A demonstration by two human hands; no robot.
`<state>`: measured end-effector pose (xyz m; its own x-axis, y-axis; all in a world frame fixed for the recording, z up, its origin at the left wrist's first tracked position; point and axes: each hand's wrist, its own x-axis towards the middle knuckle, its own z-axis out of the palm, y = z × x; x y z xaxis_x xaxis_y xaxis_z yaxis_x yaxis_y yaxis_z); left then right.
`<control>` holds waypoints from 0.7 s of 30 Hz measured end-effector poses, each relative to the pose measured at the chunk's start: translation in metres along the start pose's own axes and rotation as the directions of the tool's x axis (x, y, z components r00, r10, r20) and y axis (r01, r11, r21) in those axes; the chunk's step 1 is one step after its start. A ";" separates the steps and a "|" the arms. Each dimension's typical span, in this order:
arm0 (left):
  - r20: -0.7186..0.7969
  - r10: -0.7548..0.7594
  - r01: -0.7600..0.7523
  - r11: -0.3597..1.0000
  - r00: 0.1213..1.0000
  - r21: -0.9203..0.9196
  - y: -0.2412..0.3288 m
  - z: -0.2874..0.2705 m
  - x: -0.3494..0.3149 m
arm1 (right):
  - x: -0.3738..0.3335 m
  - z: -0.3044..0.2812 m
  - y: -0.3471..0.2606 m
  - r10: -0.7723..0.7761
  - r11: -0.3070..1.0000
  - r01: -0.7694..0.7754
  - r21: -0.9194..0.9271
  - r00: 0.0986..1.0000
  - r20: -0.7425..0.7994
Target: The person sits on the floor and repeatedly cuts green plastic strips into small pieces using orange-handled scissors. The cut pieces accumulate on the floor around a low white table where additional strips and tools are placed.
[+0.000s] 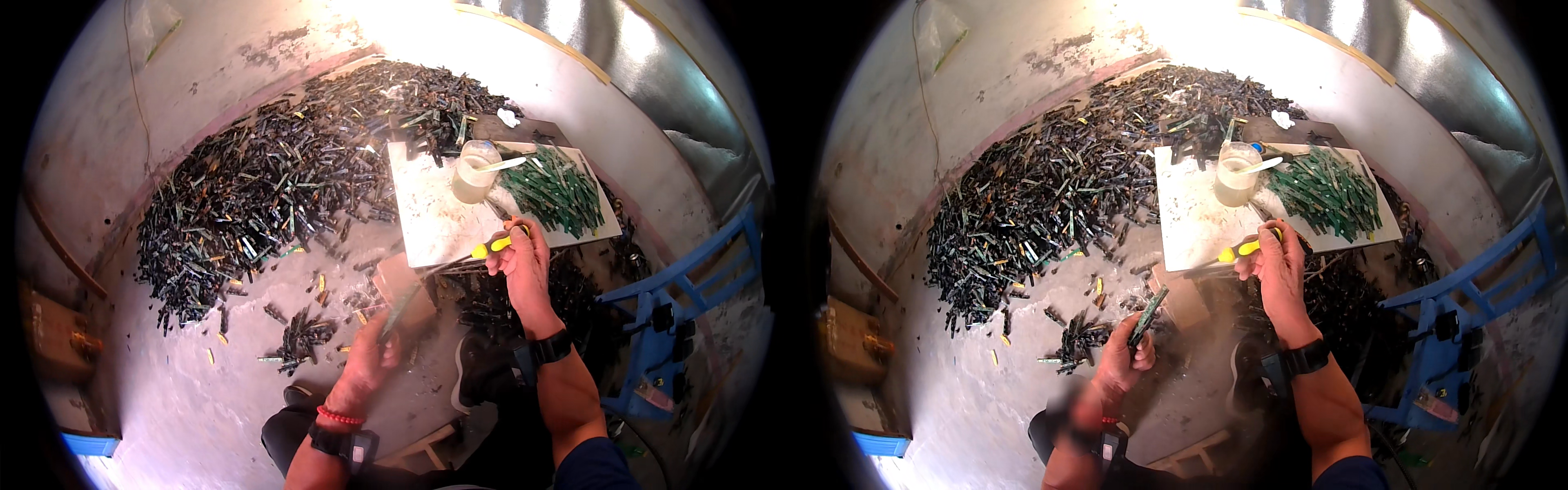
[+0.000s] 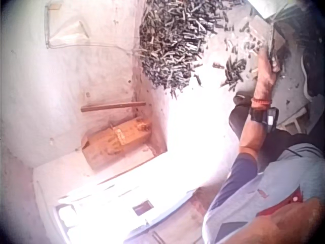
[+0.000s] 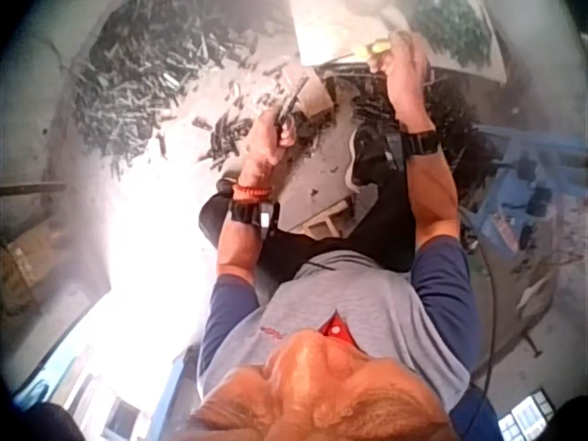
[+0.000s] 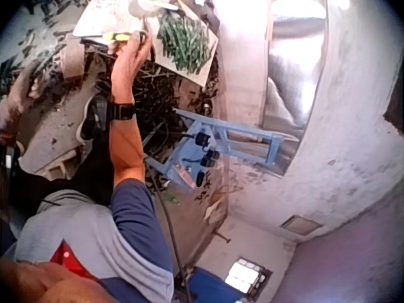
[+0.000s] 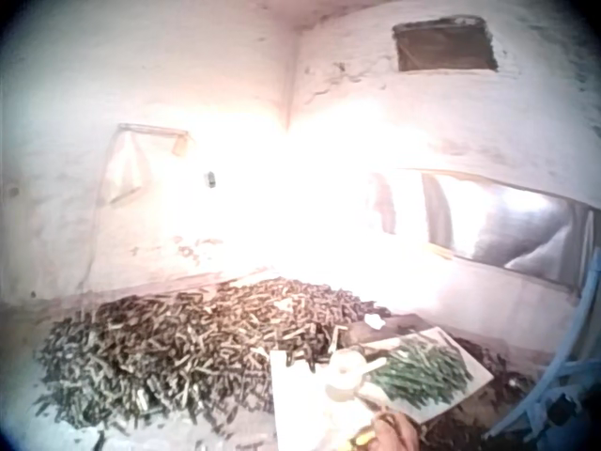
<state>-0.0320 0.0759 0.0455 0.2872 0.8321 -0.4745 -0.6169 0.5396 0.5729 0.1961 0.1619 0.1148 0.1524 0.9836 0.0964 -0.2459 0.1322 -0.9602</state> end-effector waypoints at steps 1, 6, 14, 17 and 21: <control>-0.013 -0.006 0.006 1.000 1.000 0.001 0.000 0.000 0.000 | 0.001 -0.001 0.000 0.012 1.000 -0.012 0.027 1.000 0.003; -0.004 -0.009 0.009 1.000 1.000 0.011 -0.001 -0.001 0.000 | 0.003 -0.006 -0.006 0.011 1.000 -0.011 -0.001 1.000 0.020; -0.116 -0.002 0.012 0.996 0.993 0.084 -0.002 0.004 0.000 | 0.004 -0.006 -0.006 0.036 0.993 -0.033 -0.109 0.999 0.021; -0.101 0.003 0.008 0.995 0.995 0.104 -0.004 0.000 0.001 | 0.004 -0.006 -0.007 0.027 0.990 -0.024 -0.137 0.999 0.025; -0.099 0.004 0.006 0.994 0.995 0.106 -0.005 0.000 0.002 | 0.005 -0.009 -0.006 0.019 0.991 -0.018 -0.131 1.000 0.007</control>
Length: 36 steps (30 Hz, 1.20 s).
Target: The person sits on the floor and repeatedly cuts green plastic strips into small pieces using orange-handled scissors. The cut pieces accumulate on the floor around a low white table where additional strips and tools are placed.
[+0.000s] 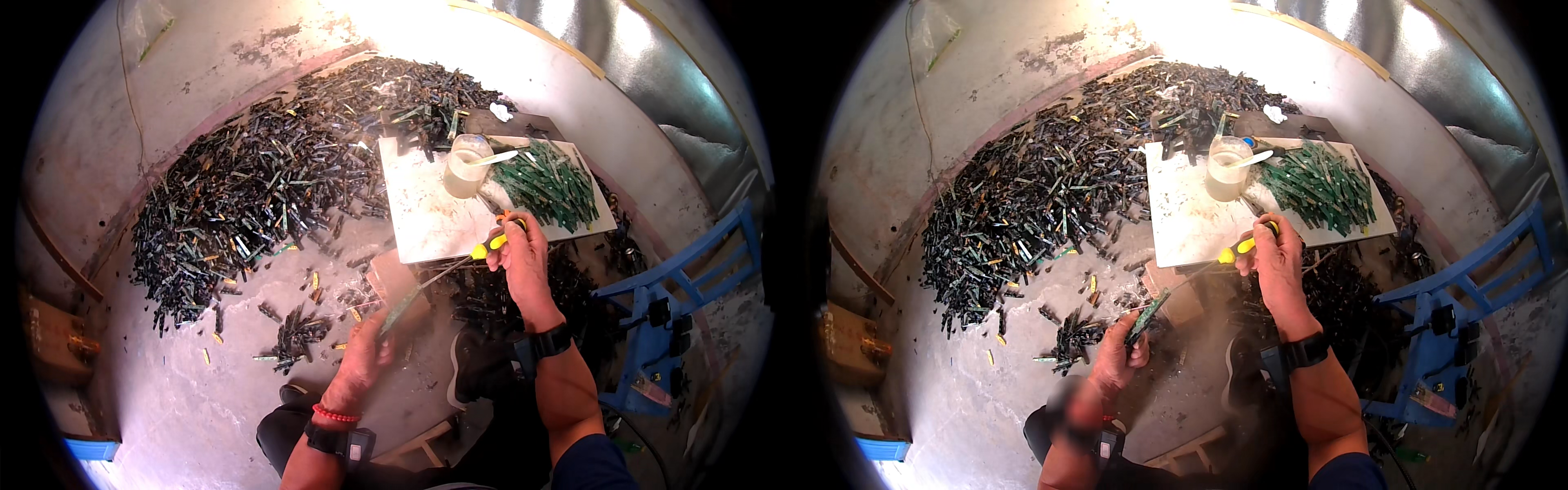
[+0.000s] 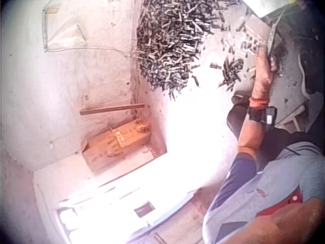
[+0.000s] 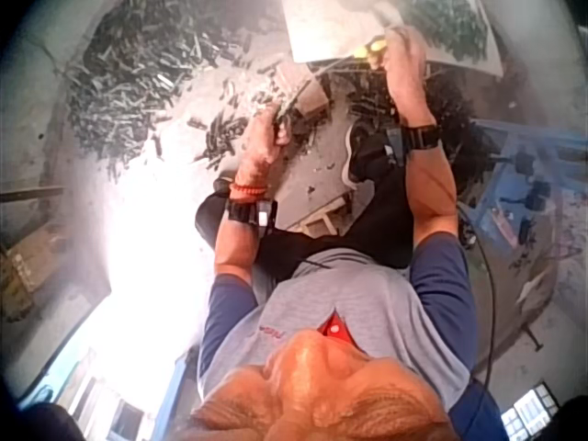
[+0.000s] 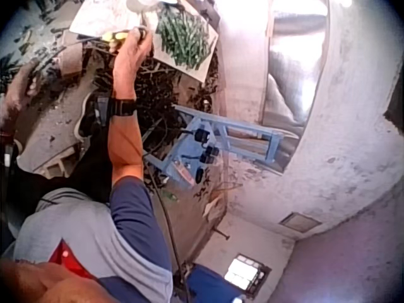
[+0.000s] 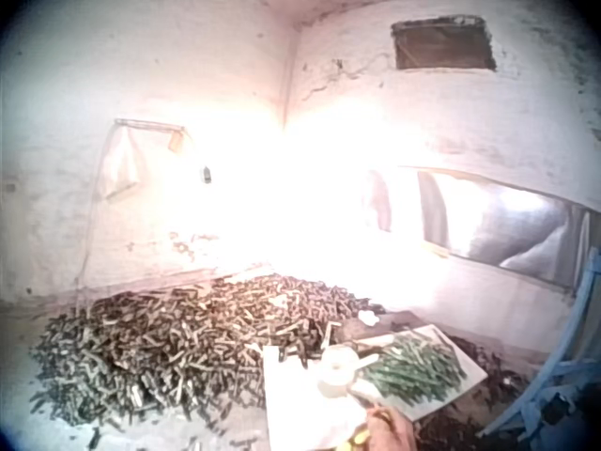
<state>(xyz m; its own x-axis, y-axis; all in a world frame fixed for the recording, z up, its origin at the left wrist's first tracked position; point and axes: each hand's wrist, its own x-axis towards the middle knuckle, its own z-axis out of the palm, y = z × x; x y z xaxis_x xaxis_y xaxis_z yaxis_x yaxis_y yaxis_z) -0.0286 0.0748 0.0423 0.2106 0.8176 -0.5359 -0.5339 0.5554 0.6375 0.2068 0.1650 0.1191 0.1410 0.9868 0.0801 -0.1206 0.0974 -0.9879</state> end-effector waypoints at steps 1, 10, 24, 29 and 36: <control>-0.006 0.000 0.000 1.000 1.000 0.000 0.001 0.001 0.000 | 0.000 0.000 0.000 -0.001 1.000 0.001 0.011 1.000 -0.006; -0.006 -0.001 0.001 1.000 1.000 0.012 0.000 0.003 0.000 | 0.003 -0.002 0.002 0.009 0.999 -0.008 0.035 1.000 -0.017; 0.004 -0.012 0.012 1.000 1.000 -0.023 0.000 0.001 0.002 | 0.005 -0.001 0.007 0.035 0.999 -0.036 -0.009 0.999 -0.023; -0.010 -0.007 0.007 1.000 1.000 -0.027 0.000 0.001 0.002 | 0.002 0.003 0.005 0.049 0.998 -0.049 -0.032 0.999 0.003; -0.050 0.001 -0.001 1.000 0.999 -0.008 0.002 0.004 -0.001 | 0.002 0.006 -0.001 -0.009 0.998 0.012 -0.060 0.999 0.043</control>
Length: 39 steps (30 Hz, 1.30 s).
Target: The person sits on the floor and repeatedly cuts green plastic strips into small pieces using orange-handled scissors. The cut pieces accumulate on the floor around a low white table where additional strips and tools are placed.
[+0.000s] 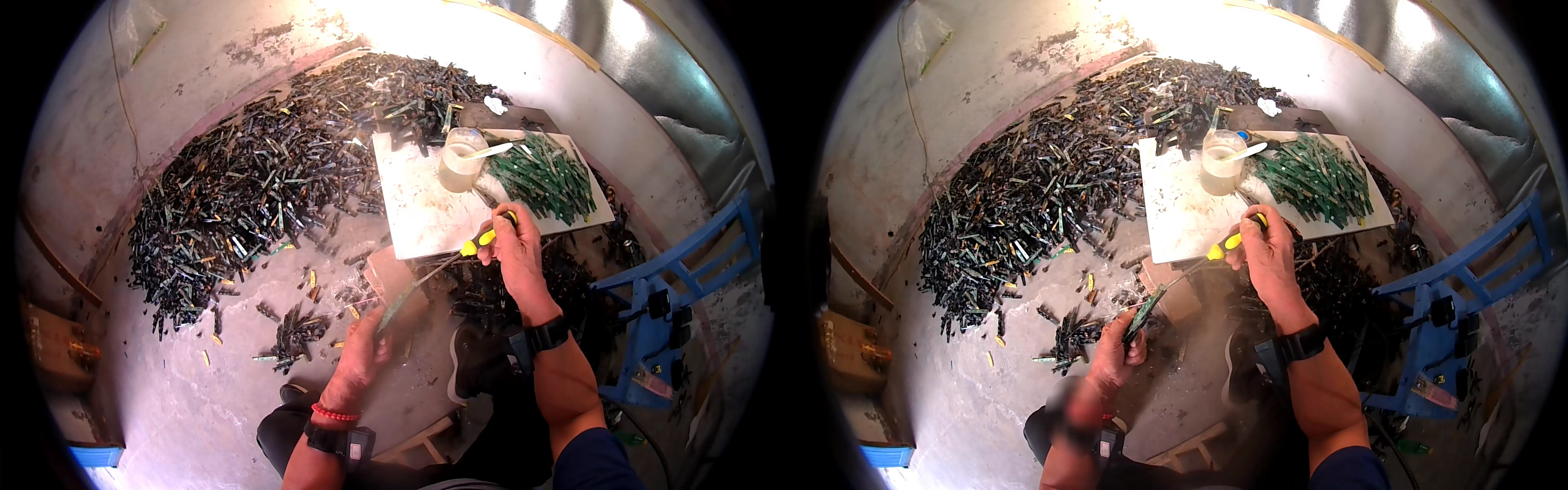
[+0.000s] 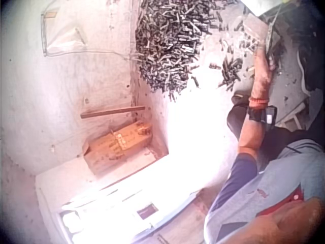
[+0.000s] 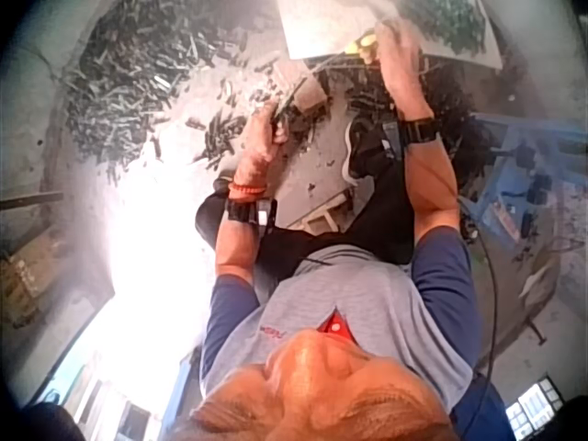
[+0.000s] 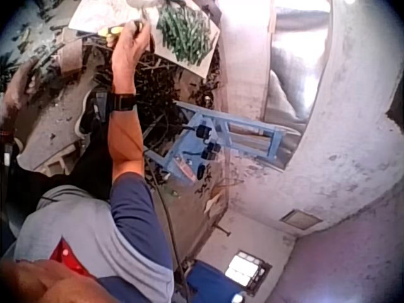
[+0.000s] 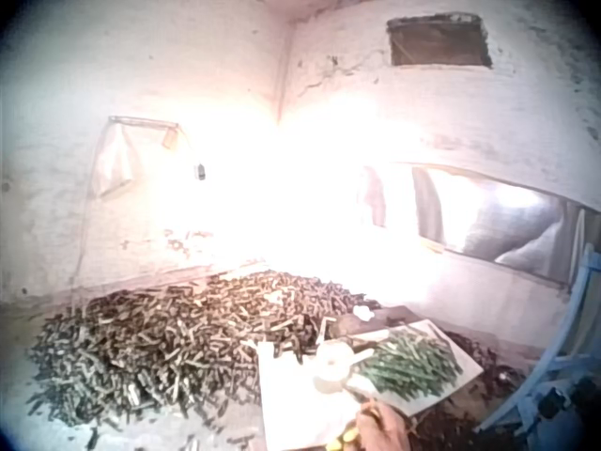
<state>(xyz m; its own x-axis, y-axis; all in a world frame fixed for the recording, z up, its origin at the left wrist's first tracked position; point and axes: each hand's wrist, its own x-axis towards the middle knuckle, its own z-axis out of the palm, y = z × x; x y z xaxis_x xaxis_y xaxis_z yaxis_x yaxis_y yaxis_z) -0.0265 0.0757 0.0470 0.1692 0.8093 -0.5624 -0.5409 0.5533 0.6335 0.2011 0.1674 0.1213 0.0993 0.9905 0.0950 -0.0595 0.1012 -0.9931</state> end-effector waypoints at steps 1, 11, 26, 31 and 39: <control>0.017 0.005 -0.005 1.000 1.000 0.017 -0.001 -0.001 0.000 | 0.000 0.000 -0.001 -0.011 1.000 0.011 -0.002 1.000 0.010; 0.110 0.012 -0.021 0.996 0.994 0.084 -0.002 -0.005 -0.001 | 0.002 -0.006 0.004 0.103 0.993 -0.105 0.048 0.994 0.035; 0.141 0.179 -0.216 0.922 0.974 0.321 -0.012 -0.020 0.002 | -0.013 0.020 0.010 0.115 0.991 -0.103 -0.089 0.983 0.144; 0.096 0.162 -0.187 0.910 0.982 0.371 -0.016 -0.027 0.000 | -0.009 0.007 0.008 0.237 0.969 -0.201 -0.147 0.923 0.303; 0.057 0.212 -0.211 0.836 0.976 0.507 -0.033 -0.046 0.011 | -0.016 -0.009 -0.026 0.287 0.927 -0.137 -0.350 0.858 0.425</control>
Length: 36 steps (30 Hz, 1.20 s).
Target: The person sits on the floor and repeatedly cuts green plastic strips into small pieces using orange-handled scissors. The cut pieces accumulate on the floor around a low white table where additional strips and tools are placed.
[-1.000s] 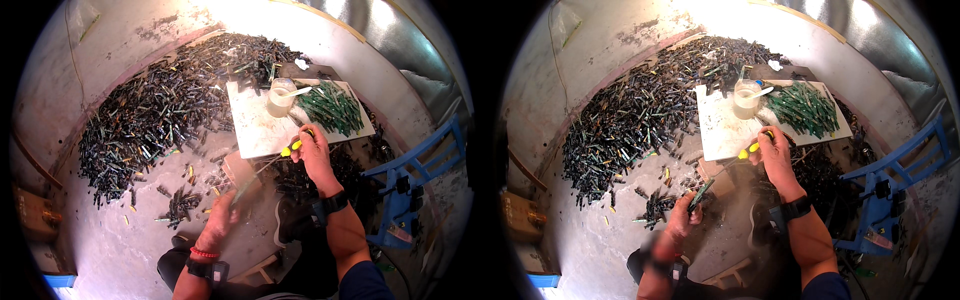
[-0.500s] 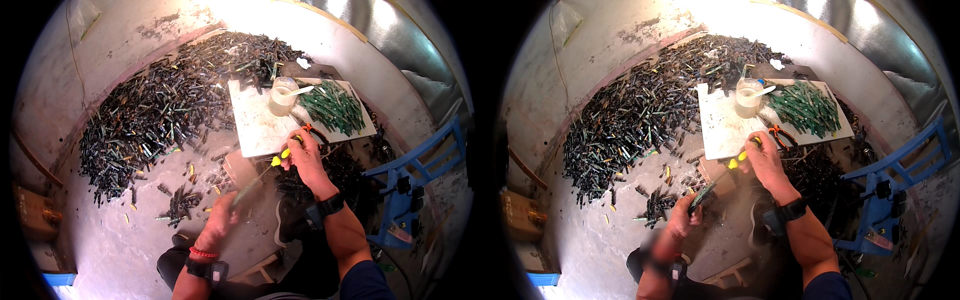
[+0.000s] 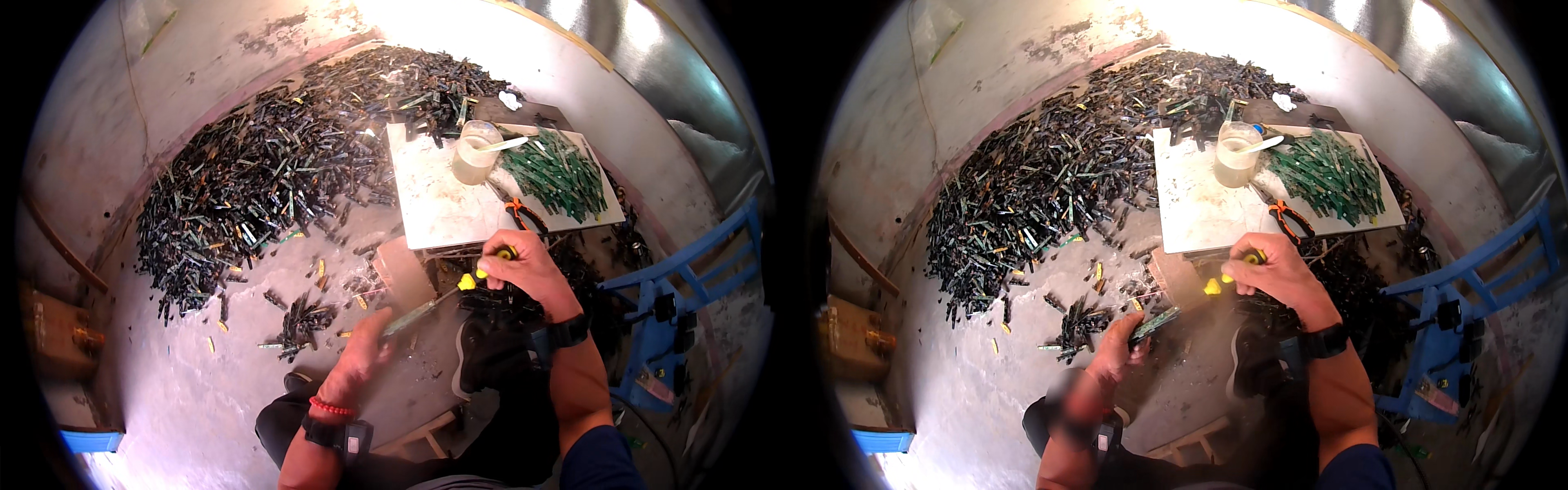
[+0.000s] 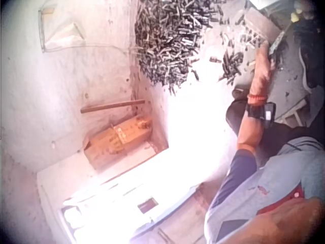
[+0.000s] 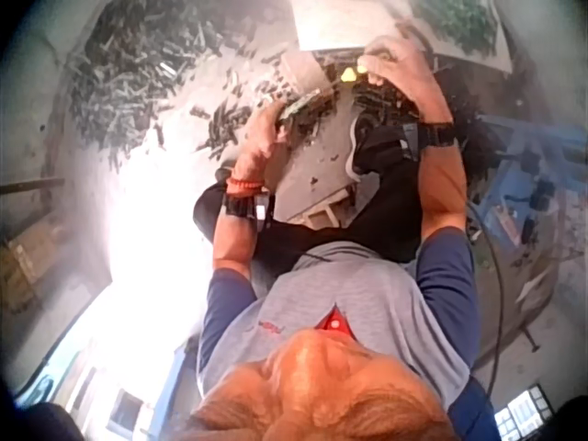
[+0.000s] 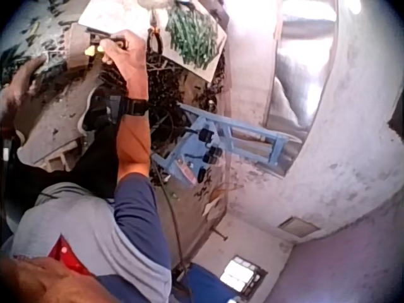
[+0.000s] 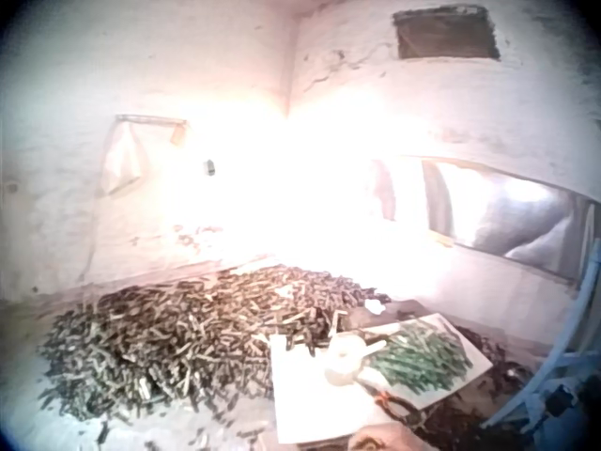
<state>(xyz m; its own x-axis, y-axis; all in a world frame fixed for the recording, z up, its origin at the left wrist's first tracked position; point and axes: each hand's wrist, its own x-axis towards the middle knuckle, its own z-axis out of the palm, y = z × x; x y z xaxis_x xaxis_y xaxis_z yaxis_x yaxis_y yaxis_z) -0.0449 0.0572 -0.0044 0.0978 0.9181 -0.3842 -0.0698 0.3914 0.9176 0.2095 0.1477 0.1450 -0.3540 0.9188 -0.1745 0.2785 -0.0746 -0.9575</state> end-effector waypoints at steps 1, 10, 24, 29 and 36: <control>-0.004 -0.027 0.027 0.999 1.000 -0.021 0.000 0.000 0.000 | -0.004 -0.004 -0.002 0.024 0.998 -0.022 -0.054 0.999 0.043; -0.127 0.229 -0.204 0.961 0.965 0.185 -0.017 -0.009 0.012 | -0.023 -0.002 -0.010 0.089 0.984 -0.044 -0.173 0.960 0.266; -0.298 -0.110 0.003 0.941 0.948 -0.337 0.026 -0.017 0.007 | -0.025 0.025 -0.006 0.138 0.990 -0.137 -0.020 0.959 0.247; -0.416 -0.199 -0.033 0.873 0.888 -0.487 0.041 -0.023 0.009 | -0.027 0.047 -0.003 0.193 0.972 -0.213 0.099 0.964 0.183; -0.457 -0.215 -0.131 0.779 0.863 -0.613 0.058 -0.030 0.005 | -0.030 0.068 0.000 0.217 0.939 -0.255 0.232 0.960 0.176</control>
<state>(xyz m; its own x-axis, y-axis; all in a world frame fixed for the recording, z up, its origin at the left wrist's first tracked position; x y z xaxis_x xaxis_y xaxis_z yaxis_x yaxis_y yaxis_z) -0.0781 0.0867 0.0441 -0.3543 0.7371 -0.5755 -0.6757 0.2236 0.7024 0.1595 0.0934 0.1344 -0.4368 0.7975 -0.4161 0.1446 -0.3943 -0.9075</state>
